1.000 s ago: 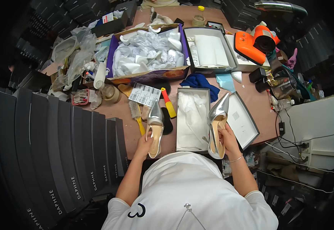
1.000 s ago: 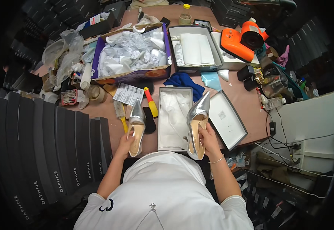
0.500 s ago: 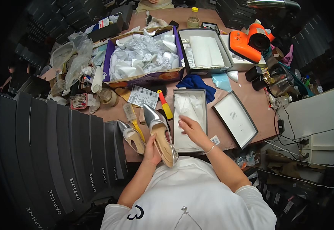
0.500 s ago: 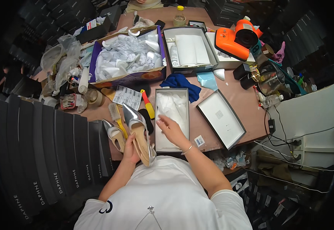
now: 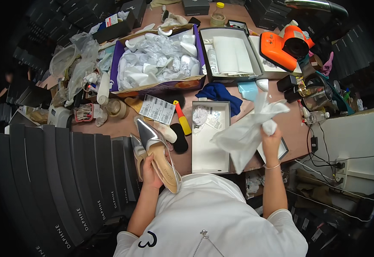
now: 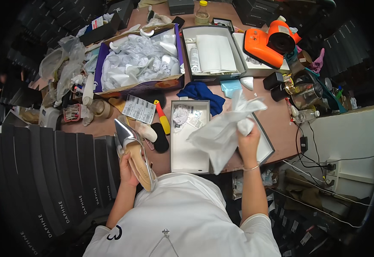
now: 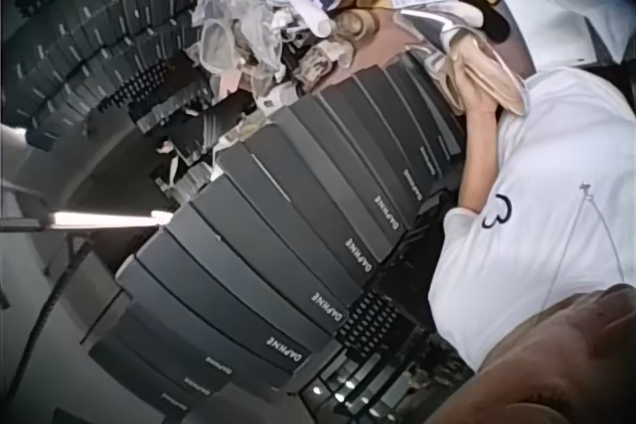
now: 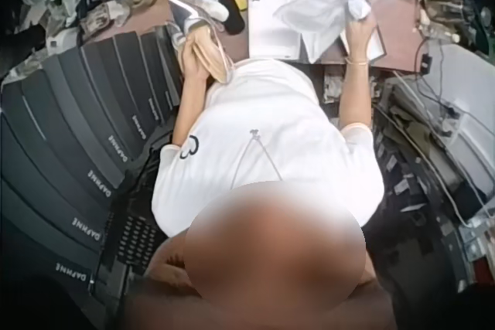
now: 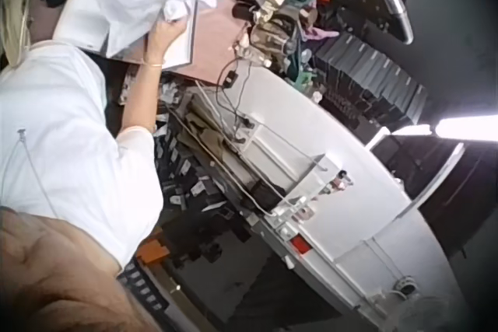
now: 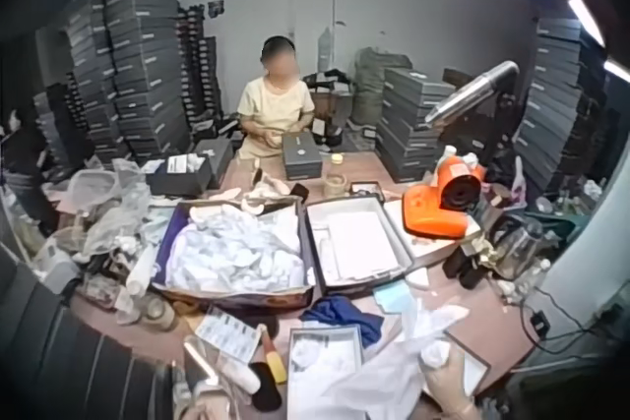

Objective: Inspecting, labeling, and packing manufactured shoes into boxes.

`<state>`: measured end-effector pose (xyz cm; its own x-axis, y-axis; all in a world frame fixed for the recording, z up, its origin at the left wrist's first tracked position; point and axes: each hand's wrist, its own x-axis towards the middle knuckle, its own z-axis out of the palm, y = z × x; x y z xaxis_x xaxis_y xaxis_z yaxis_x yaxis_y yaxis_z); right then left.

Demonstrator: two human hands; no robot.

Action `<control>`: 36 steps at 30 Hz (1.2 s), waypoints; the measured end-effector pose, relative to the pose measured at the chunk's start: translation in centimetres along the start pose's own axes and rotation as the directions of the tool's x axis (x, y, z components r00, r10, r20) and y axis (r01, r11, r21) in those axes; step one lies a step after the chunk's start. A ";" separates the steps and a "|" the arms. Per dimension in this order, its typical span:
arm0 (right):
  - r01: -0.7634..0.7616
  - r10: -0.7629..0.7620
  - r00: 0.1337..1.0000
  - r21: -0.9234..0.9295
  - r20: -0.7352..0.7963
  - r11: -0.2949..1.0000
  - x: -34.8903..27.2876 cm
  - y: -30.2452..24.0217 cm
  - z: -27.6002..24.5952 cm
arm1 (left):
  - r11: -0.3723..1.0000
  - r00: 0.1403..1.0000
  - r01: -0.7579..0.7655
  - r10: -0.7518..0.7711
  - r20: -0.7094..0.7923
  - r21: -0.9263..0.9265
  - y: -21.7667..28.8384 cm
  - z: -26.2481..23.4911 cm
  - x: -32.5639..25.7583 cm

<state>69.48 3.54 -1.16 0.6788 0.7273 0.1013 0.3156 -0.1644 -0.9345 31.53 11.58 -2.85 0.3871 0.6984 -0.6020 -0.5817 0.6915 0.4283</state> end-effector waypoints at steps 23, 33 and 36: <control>0.501 -0.268 0.695 -0.181 0.667 0.846 0.3 4.5 15.5 | 0.988 0.971 -0.137 0.118 -0.207 -0.078 -0.9 -1.9 -3.3; 0.558 -0.352 0.760 -0.272 0.546 0.784 9.6 0.5 18.7 | 0.974 0.968 -0.126 0.079 -0.237 -0.188 -1.5 -2.5 -2.1; 0.426 0.193 0.659 -0.572 0.727 0.700 10.5 3.0 19.7 | 0.980 0.969 -0.109 0.066 -0.239 -0.169 -1.6 -2.7 -1.4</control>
<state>64.49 23.82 -9.67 0.0264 0.9322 -0.3611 0.8900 -0.1864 -0.4161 30.01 8.96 -4.45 0.1657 0.6785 -0.7157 -0.7326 0.5705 0.3712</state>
